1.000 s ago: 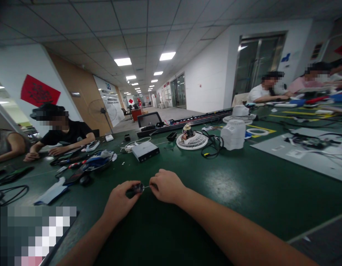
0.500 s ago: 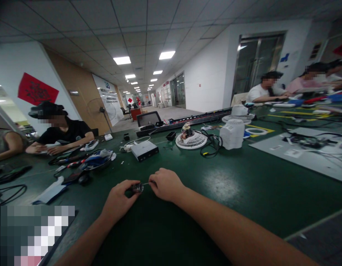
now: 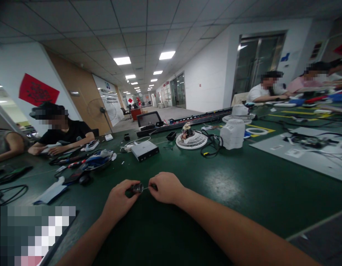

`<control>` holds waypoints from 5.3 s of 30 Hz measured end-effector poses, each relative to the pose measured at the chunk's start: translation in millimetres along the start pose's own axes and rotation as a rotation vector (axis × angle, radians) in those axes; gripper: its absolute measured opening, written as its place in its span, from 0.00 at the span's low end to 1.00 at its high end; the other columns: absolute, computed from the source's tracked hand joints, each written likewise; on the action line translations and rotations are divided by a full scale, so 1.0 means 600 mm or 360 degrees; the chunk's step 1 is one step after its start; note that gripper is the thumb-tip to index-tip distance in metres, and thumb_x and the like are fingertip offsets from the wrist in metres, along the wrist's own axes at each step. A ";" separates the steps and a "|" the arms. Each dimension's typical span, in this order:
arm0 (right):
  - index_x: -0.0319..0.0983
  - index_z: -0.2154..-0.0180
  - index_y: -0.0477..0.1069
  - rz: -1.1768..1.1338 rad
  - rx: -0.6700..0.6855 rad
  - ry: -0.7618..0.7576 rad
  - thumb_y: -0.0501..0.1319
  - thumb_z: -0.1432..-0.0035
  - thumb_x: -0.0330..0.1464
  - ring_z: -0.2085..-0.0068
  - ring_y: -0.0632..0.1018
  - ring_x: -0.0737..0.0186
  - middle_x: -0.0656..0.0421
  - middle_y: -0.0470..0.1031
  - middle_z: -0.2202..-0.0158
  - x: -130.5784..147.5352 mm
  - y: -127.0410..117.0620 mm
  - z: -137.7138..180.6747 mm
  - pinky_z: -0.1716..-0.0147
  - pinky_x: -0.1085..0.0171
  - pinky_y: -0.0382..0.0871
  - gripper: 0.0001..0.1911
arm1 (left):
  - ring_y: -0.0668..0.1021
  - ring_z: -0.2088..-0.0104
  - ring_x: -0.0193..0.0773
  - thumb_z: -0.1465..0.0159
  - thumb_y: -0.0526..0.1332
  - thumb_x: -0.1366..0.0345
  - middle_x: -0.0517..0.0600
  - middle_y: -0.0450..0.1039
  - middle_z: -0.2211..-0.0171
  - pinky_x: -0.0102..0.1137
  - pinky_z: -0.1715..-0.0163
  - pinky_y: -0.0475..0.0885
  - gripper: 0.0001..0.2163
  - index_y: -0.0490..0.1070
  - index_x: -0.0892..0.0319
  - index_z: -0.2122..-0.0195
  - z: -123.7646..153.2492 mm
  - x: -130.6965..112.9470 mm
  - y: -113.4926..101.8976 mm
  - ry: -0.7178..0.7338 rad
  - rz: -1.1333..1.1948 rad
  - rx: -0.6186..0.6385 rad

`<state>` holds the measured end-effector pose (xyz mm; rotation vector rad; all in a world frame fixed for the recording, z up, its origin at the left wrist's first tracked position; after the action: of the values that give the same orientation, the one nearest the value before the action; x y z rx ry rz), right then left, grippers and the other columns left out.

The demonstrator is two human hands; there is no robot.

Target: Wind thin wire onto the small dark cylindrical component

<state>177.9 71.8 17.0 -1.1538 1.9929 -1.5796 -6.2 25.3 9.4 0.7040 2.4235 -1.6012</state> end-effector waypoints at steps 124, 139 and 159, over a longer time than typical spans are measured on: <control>0.40 0.62 0.79 -0.0869 -0.0300 -0.0001 0.64 0.43 0.28 0.62 0.77 0.64 0.59 0.78 0.64 -0.005 -0.002 -0.014 0.60 0.67 0.67 0.07 | 0.74 0.52 0.47 0.37 0.60 0.60 0.53 0.75 0.52 0.42 0.50 0.67 0.19 0.68 0.54 0.45 0.005 0.001 0.019 0.0056 0.0073 0.0109; 0.37 0.67 0.75 -0.1200 0.0007 0.0373 0.70 0.53 0.34 0.72 0.72 0.68 0.62 0.74 0.72 -0.022 0.031 -0.015 0.74 0.70 0.62 0.11 | 0.73 0.54 0.46 0.40 0.65 0.64 0.52 0.75 0.56 0.41 0.52 0.68 0.21 0.68 0.51 0.44 0.011 -0.011 0.015 0.0239 0.0041 0.0184; 0.47 0.50 0.76 -0.0231 0.0003 -0.0061 0.56 0.37 0.32 0.62 0.76 0.61 0.58 0.76 0.61 -0.017 -0.008 -0.004 0.63 0.65 0.65 0.16 | 0.76 0.58 0.44 0.42 0.64 0.62 0.49 0.77 0.63 0.39 0.56 0.68 0.12 0.74 0.53 0.57 0.000 0.010 0.000 -0.0175 -0.0053 0.0018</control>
<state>184.2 81.3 19.8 -1.3451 1.9215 -1.6146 -11.5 27.4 7.2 0.5646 2.3624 -1.6216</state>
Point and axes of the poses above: each hand's wrist, its own z-axis away from the middle knuckle, its own y-axis out of the palm, x = y × z, the point moved 3 cm from there along -z, towards the middle knuckle
